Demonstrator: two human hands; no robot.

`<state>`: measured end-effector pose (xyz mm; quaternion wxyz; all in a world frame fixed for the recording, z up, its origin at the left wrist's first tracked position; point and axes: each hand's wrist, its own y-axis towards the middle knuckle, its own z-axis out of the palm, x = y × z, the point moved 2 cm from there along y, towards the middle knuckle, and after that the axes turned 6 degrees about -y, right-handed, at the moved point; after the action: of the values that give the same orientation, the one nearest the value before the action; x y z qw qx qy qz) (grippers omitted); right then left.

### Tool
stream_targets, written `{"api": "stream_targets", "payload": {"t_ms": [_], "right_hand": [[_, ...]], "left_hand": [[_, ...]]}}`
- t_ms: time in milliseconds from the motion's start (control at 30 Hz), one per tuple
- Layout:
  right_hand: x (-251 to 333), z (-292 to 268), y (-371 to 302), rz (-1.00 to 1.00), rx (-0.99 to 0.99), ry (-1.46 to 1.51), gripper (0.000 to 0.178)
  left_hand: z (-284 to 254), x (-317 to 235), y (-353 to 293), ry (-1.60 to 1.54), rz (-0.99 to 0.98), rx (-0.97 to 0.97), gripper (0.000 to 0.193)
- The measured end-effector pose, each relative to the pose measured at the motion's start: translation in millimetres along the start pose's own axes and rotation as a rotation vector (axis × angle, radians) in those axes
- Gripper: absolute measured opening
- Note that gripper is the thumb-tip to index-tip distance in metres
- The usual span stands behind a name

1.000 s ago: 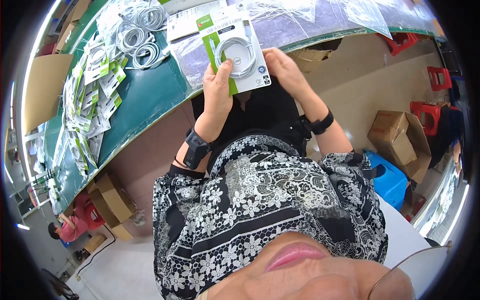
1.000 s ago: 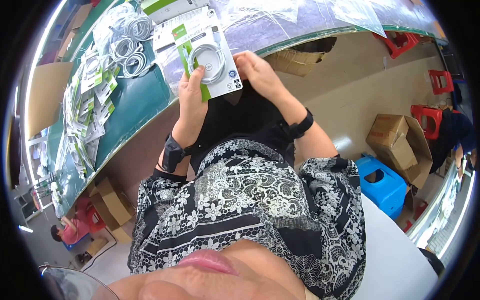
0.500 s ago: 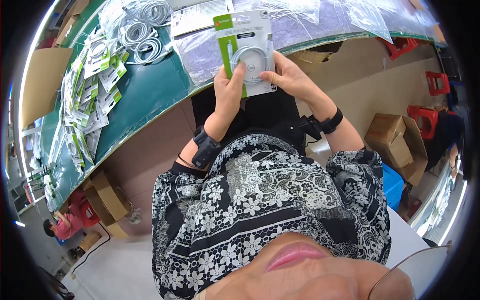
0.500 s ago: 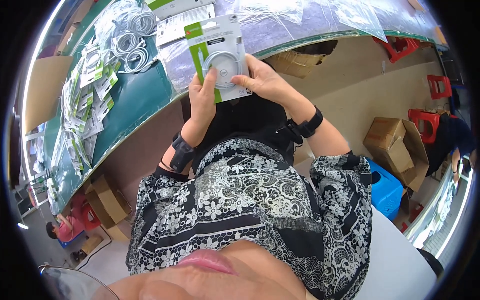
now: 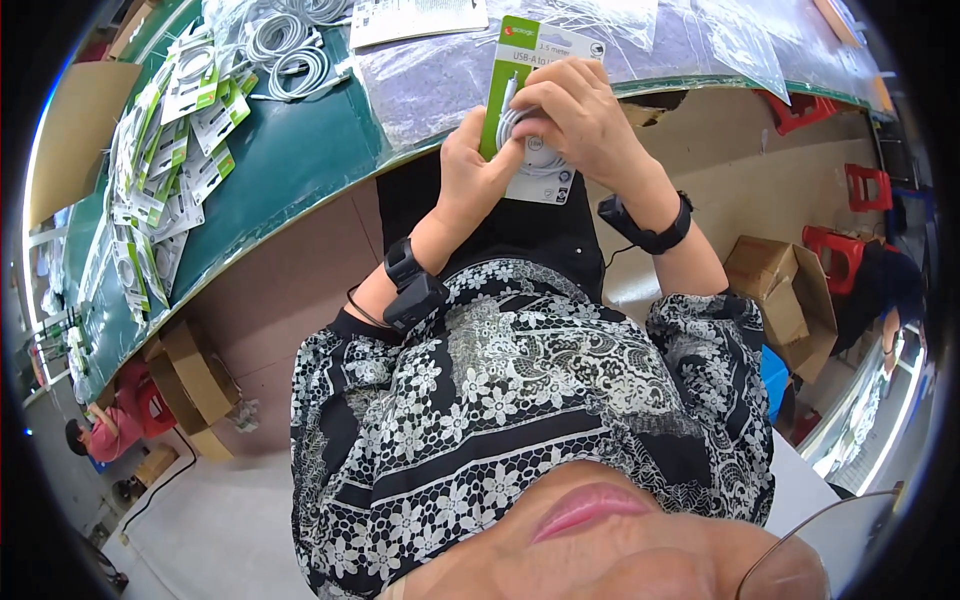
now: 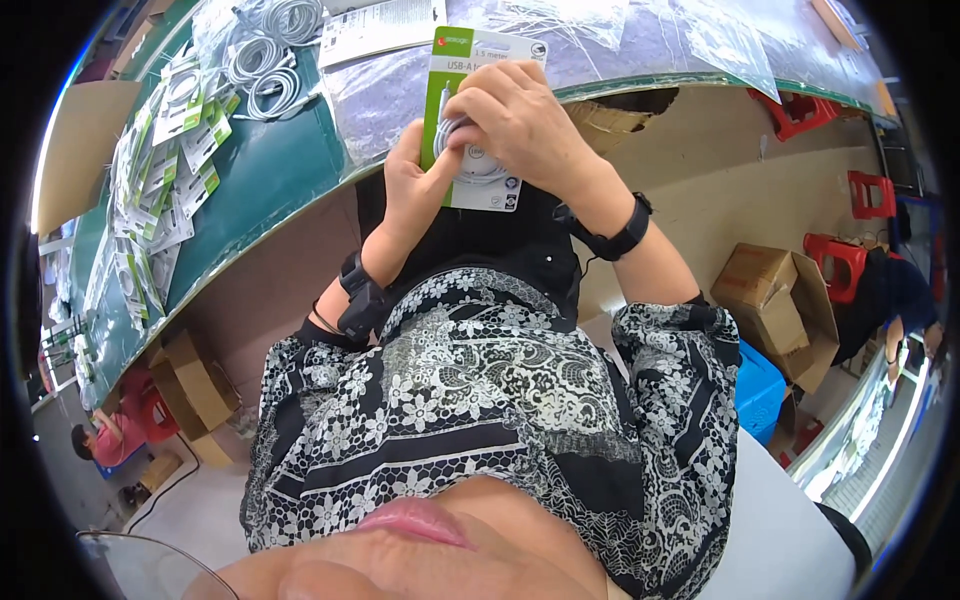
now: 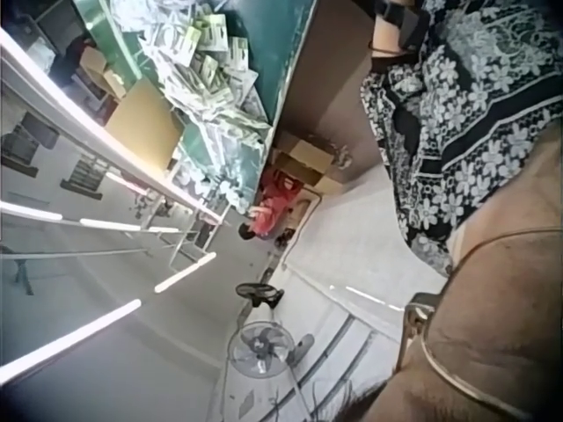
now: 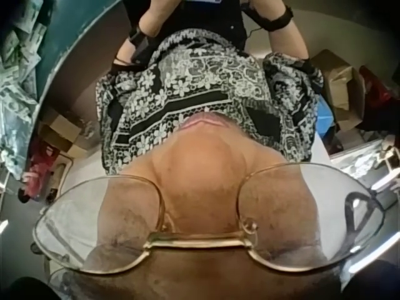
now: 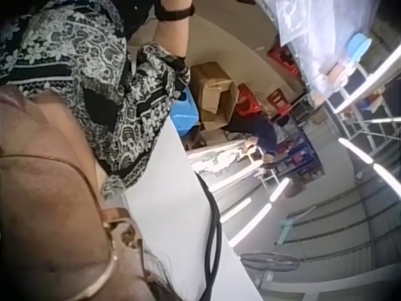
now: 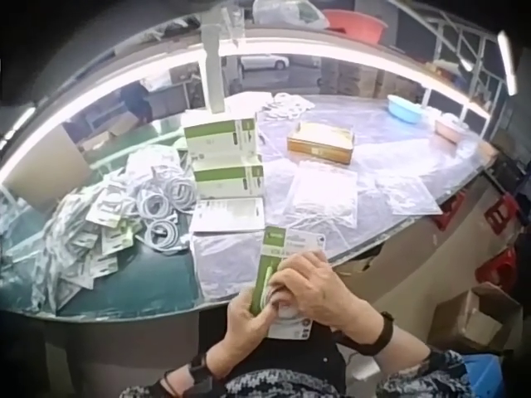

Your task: The person packages a USB cable by hand, threading a zip tie through the cardboard backing and around the coiled cable. They tighten the zip tie, check the back of the package, and then place the finished item onto a stack on the workbench.

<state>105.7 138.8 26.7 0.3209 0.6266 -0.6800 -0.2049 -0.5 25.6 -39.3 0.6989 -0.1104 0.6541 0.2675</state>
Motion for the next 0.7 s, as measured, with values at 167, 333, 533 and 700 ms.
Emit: {"api": "stream_targets", "payload": {"t_ms": [167, 333, 533, 700], "right_hand": [[-2.4, -7.8, 0.7, 0.002, 0.030, 0.029, 0.015], [0.6, -11.9, -5.8, 0.132, 0.151, 0.048, 0.014], [16.1, -12.8, -2.6, -0.002, 0.013, -0.118, 0.020], [-3.2, -7.9, -8.1, -0.135, 0.168, 0.001, 0.026]], "left_hand": [[-4.8, -1.6, 1.3, 0.039, 0.039, -0.046, 0.018], [-3.2, -17.9, 1.4, 0.342, 0.260, -0.004, 0.019], [-8.0, -19.6, 13.3, 0.285, 0.051, 0.113, 0.021], [-9.8, -17.7, 12.6, 0.295, 0.034, 0.226, 0.022]]}}
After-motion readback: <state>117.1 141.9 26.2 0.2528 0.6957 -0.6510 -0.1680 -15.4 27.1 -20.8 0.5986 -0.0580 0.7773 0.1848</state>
